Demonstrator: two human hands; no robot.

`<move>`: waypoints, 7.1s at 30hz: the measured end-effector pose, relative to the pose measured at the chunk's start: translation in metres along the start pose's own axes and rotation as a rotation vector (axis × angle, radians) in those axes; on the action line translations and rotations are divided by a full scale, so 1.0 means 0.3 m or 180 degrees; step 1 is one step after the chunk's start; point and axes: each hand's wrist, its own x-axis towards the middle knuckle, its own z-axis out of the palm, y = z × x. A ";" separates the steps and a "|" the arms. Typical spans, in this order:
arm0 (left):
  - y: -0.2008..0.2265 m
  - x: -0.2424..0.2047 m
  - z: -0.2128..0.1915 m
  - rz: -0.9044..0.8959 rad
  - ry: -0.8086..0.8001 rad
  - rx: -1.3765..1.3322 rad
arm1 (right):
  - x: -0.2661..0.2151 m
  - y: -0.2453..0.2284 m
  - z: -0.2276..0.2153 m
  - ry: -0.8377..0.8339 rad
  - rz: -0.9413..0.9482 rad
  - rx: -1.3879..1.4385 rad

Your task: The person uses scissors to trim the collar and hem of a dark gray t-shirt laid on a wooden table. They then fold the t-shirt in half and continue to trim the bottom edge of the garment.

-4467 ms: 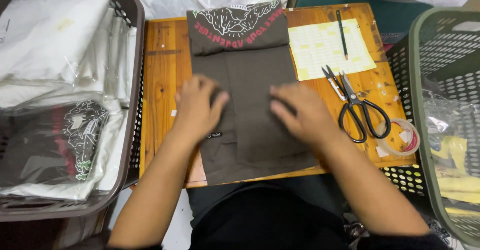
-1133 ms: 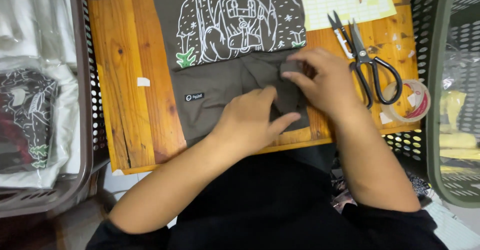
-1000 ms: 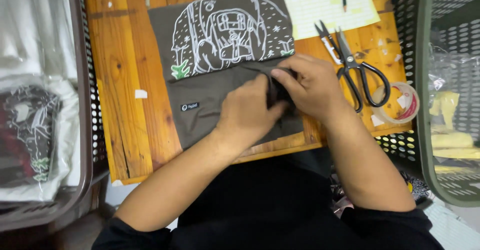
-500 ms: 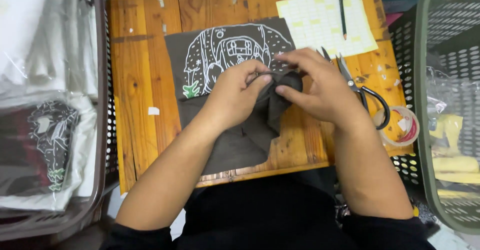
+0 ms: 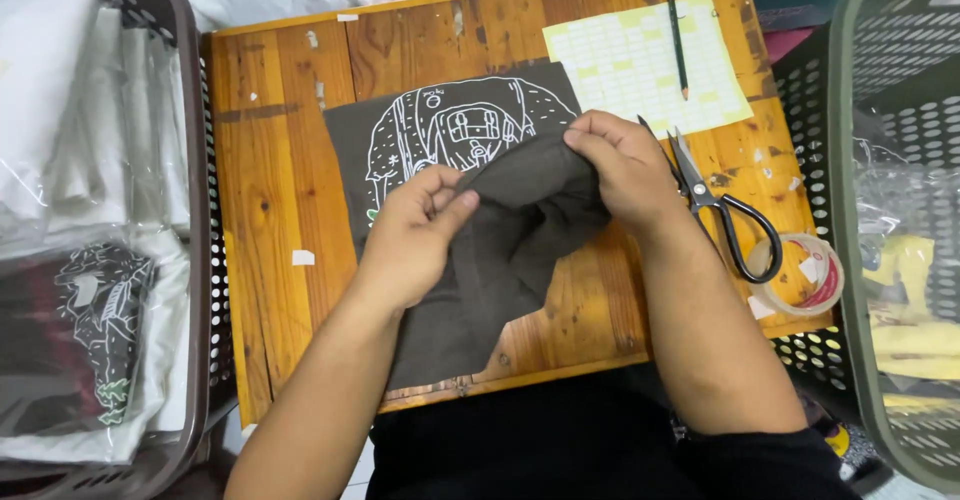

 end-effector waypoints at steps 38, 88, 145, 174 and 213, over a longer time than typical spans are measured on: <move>-0.016 -0.202 -0.088 0.1059 0.0471 0.2064 | -0.083 -0.212 0.169 -0.1316 -0.2517 -0.1872; 0.042 0.096 -0.211 0.0628 -0.0119 0.3897 | -0.173 -0.228 0.217 -0.0206 0.1261 -0.2162; -0.044 -0.078 -0.002 0.1269 0.1683 -0.0131 | -0.080 -0.039 0.065 0.0944 0.0051 0.1566; -0.273 -0.190 0.097 -0.0450 0.0527 -0.3557 | -0.335 0.121 0.167 0.0990 -0.0133 0.1888; -0.210 -0.195 0.134 0.0416 0.0511 -0.2798 | -0.501 0.023 -0.218 0.1281 -0.0930 -0.4334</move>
